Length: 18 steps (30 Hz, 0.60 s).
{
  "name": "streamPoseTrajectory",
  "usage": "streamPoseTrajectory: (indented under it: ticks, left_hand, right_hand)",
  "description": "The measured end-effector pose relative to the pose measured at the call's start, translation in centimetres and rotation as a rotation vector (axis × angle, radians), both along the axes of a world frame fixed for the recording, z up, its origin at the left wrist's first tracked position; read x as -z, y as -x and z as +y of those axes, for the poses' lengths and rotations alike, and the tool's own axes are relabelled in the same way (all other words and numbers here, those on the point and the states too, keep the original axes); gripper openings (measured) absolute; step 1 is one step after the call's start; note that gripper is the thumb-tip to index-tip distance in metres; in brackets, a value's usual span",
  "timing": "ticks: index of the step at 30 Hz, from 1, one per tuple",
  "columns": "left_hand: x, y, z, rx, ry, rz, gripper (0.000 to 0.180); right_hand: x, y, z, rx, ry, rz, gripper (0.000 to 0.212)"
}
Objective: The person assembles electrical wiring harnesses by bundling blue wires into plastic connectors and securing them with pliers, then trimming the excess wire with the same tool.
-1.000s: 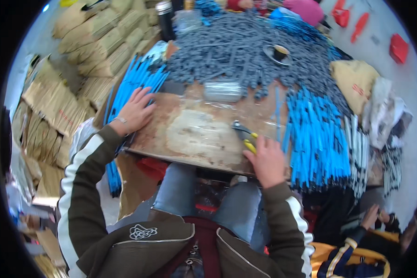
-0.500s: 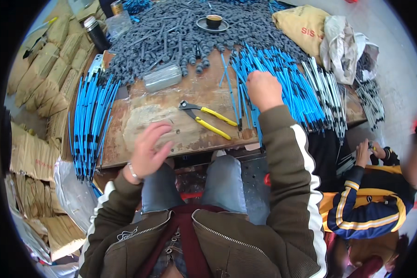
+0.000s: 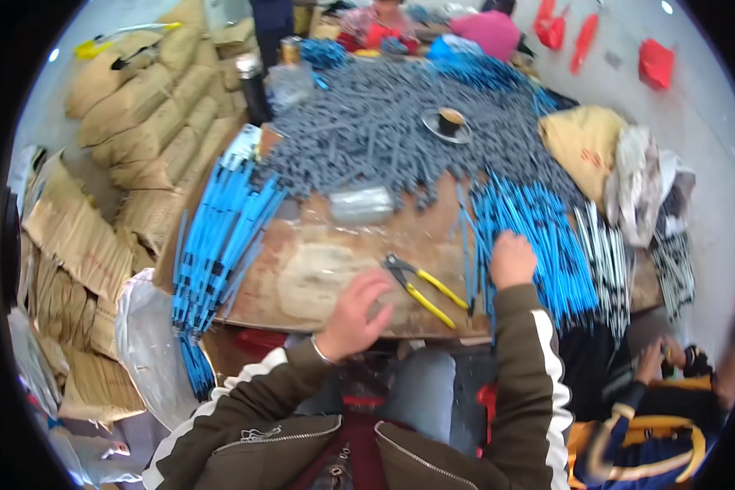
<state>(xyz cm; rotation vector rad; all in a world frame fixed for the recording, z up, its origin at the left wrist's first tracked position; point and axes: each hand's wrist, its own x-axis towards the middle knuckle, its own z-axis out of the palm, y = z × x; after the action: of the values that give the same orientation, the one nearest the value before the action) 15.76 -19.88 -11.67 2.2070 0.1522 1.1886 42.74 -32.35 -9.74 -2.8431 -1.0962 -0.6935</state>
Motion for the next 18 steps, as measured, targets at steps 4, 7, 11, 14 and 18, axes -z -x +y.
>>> streamPoseTrajectory:
  ticks: [4,7,11,14,18]
  left_hand:
    - [-1.7,1.9,-0.7,0.020,0.112,0.016,0.027]
    - [-1.8,1.9,-1.1,0.059,0.222,0.009,0.025]
    - [-1.9,1.2,-0.4,0.017,0.337,-0.018,0.022]
    - [-1.2,0.8,-0.3,0.010,0.305,-0.032,0.019]
    - [-0.6,0.1,-0.5,0.019,0.302,-0.016,0.017]
  right_hand:
    - [0.3,-1.0,0.9,0.012,-0.023,0.054,0.016]
    - [-0.4,-1.3,0.9,-0.032,-0.049,0.117,0.014]
    - [0.6,-1.4,2.2,-0.184,-0.107,0.054,0.016]
    - [-0.2,-0.9,3.1,-0.383,-0.043,0.138,0.021]
    - [-1.4,-1.9,2.9,-0.349,-0.074,0.273,0.017]
